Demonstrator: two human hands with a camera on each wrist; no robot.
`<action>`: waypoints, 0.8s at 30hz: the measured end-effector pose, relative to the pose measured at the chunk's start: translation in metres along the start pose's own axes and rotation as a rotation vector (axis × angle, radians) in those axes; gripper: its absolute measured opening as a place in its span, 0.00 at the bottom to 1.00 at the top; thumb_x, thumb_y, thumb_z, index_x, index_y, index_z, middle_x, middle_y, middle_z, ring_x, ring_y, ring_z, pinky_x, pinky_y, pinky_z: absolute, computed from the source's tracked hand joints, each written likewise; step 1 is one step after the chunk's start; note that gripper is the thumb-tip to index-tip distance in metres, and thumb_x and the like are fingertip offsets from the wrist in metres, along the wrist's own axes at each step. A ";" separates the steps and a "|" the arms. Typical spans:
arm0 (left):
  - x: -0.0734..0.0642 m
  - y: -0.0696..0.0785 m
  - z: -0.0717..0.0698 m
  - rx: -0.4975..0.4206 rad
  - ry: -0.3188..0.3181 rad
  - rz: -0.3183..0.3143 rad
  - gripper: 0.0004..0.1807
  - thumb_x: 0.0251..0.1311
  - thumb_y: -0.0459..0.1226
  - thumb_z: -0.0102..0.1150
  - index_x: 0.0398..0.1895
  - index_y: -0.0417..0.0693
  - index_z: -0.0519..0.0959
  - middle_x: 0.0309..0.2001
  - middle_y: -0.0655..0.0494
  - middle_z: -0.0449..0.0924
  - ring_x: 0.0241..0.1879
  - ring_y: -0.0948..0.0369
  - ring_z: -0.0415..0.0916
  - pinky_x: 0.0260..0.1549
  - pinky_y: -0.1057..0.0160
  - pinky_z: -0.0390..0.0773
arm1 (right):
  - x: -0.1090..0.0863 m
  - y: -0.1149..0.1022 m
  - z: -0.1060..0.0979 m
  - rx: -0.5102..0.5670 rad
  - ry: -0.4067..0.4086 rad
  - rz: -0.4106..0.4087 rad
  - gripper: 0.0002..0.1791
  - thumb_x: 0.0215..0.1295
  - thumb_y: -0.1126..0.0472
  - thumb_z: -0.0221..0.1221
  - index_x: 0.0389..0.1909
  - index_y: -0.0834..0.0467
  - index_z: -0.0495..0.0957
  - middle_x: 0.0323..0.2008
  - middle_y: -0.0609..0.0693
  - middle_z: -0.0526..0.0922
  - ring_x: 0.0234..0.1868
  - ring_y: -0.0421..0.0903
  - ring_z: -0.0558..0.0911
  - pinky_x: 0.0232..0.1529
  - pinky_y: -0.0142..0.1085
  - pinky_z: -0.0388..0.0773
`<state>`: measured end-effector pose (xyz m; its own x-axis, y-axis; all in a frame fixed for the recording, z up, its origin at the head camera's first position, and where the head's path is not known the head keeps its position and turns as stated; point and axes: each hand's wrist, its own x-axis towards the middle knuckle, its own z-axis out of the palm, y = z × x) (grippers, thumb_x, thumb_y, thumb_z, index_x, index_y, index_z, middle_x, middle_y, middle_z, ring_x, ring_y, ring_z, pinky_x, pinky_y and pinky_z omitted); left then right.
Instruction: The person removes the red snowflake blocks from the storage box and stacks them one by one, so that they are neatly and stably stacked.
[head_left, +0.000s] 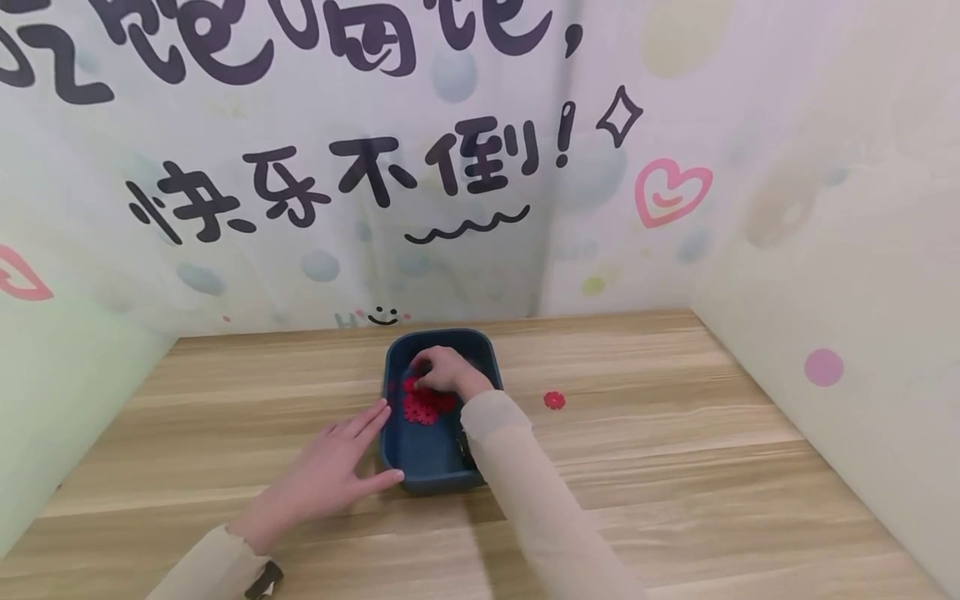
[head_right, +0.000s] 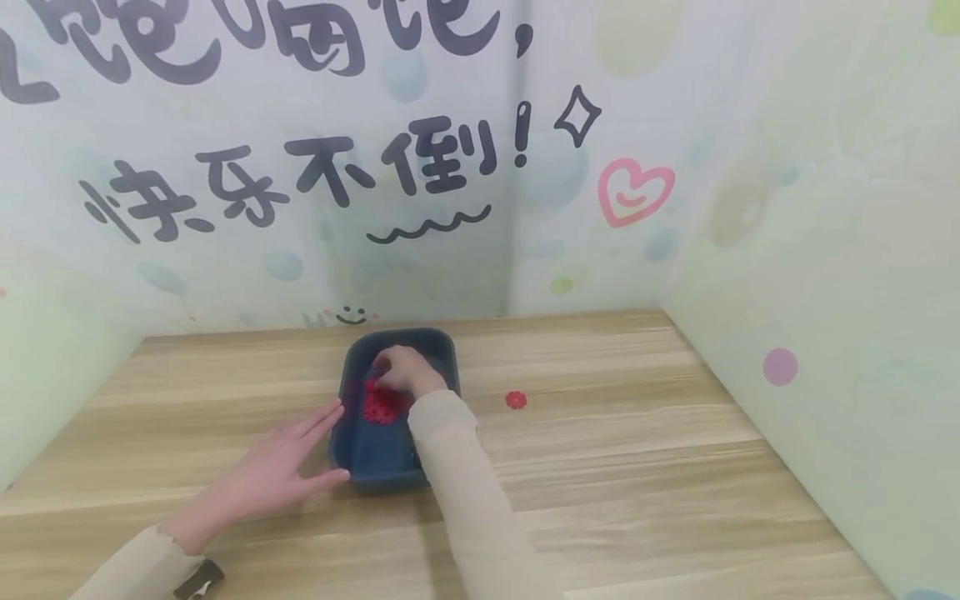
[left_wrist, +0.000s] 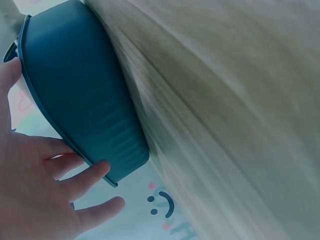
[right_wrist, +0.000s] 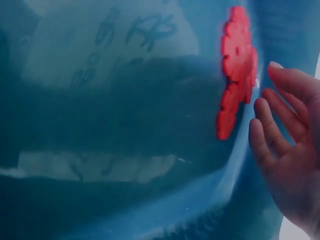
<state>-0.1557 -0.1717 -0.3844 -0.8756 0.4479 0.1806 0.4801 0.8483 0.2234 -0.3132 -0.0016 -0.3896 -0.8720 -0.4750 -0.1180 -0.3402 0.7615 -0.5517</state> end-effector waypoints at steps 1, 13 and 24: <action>0.000 0.000 0.000 -0.001 0.000 -0.001 0.44 0.49 0.62 0.50 0.64 0.43 0.59 0.64 0.50 0.55 0.57 0.49 0.60 0.50 0.41 0.58 | 0.000 -0.001 0.001 -0.006 -0.008 -0.001 0.17 0.56 0.57 0.60 0.48 0.52 0.76 0.42 0.47 0.76 0.41 0.42 0.71 0.45 0.36 0.69; 0.000 0.002 -0.001 -0.020 -0.021 -0.019 0.44 0.49 0.62 0.51 0.64 0.43 0.59 0.64 0.49 0.55 0.58 0.49 0.59 0.50 0.41 0.58 | 0.001 -0.005 0.008 -0.049 -0.034 0.012 0.20 0.56 0.59 0.60 0.52 0.50 0.73 0.45 0.46 0.74 0.45 0.42 0.70 0.48 0.37 0.68; 0.001 0.001 -0.001 -0.020 -0.016 -0.011 0.44 0.49 0.61 0.51 0.63 0.42 0.59 0.64 0.49 0.55 0.58 0.50 0.59 0.50 0.41 0.58 | 0.000 -0.011 0.007 -0.100 -0.062 -0.001 0.24 0.54 0.58 0.61 0.54 0.50 0.72 0.48 0.45 0.74 0.47 0.41 0.70 0.50 0.37 0.67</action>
<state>-0.1557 -0.1707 -0.3832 -0.8816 0.4429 0.1629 0.4710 0.8476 0.2444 -0.3070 -0.0135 -0.3892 -0.8493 -0.4996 -0.1706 -0.3767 0.7999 -0.4672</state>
